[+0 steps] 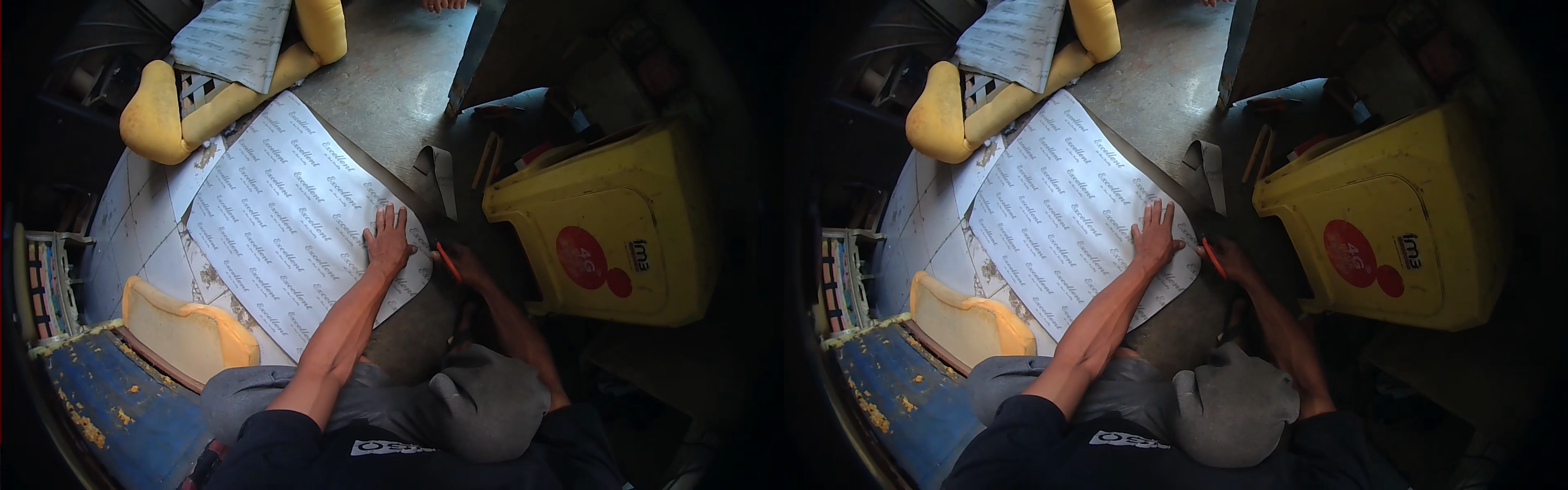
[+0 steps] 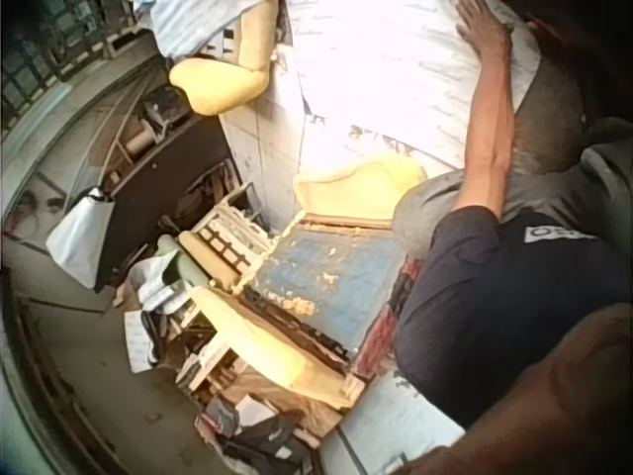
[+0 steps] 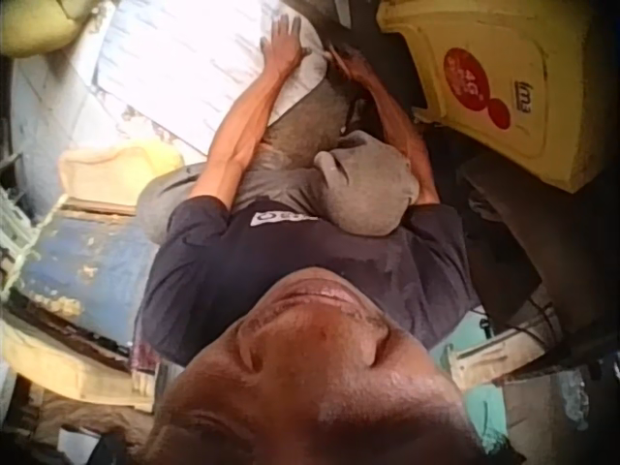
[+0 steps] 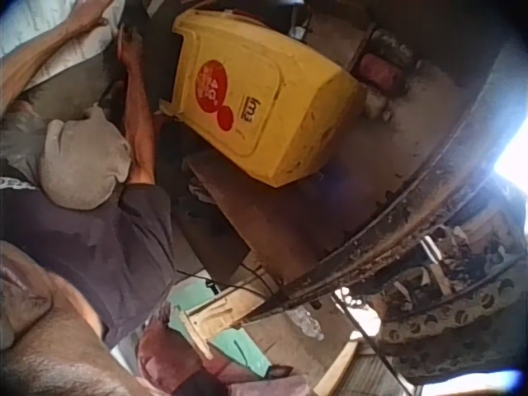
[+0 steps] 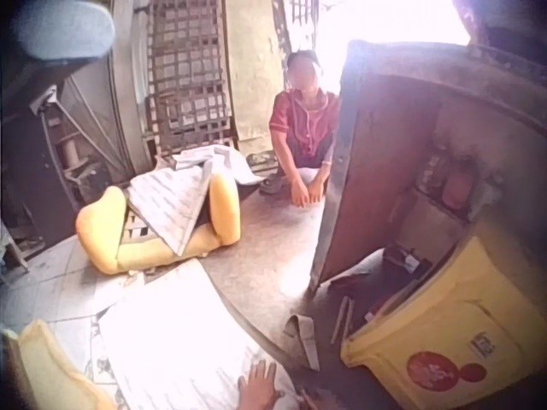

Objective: The person trims a patterned upholstery sheet using scissors, spreads and aligns the material on the floor, and cuts around the edges of the template sheet using scissors.

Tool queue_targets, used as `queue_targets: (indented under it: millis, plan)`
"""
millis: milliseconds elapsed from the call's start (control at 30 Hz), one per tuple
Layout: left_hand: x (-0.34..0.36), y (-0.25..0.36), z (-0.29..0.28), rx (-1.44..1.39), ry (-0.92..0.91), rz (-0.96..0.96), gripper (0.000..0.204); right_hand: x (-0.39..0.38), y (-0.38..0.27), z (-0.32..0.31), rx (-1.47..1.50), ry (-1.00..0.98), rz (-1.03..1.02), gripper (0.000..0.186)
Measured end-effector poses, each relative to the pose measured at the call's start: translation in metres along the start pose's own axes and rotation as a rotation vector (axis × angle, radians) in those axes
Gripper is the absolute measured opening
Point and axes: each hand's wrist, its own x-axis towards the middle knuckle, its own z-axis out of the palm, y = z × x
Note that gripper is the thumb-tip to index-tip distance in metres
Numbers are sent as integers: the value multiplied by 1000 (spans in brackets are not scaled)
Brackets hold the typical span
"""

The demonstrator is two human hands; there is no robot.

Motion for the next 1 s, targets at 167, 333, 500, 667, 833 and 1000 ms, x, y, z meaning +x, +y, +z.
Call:
queue_targets:
  millis: [167,333,500,667,833,1000]
  plan:
    - [-1,-2,0,7,29,-11,100,3,-5,-7,-20,-32,-15,56]
    - [2,-1,-1,-2,22,-8,105,11,-1,-6,-91,-20,18,62]
    - [6,-4,-11,-97,23,-98,122,12,0,-9,-101,-37,-46,63]
    - [11,-8,-15,-106,-13,-116,131,11,-6,-10,-102,-25,-6,60]
    - [13,-4,-19,-99,-36,-149,133,15,-9,-12,-50,-29,-42,56]
    - [12,-1,-24,-54,-79,-222,137,18,-10,-16,-137,-51,-68,57]
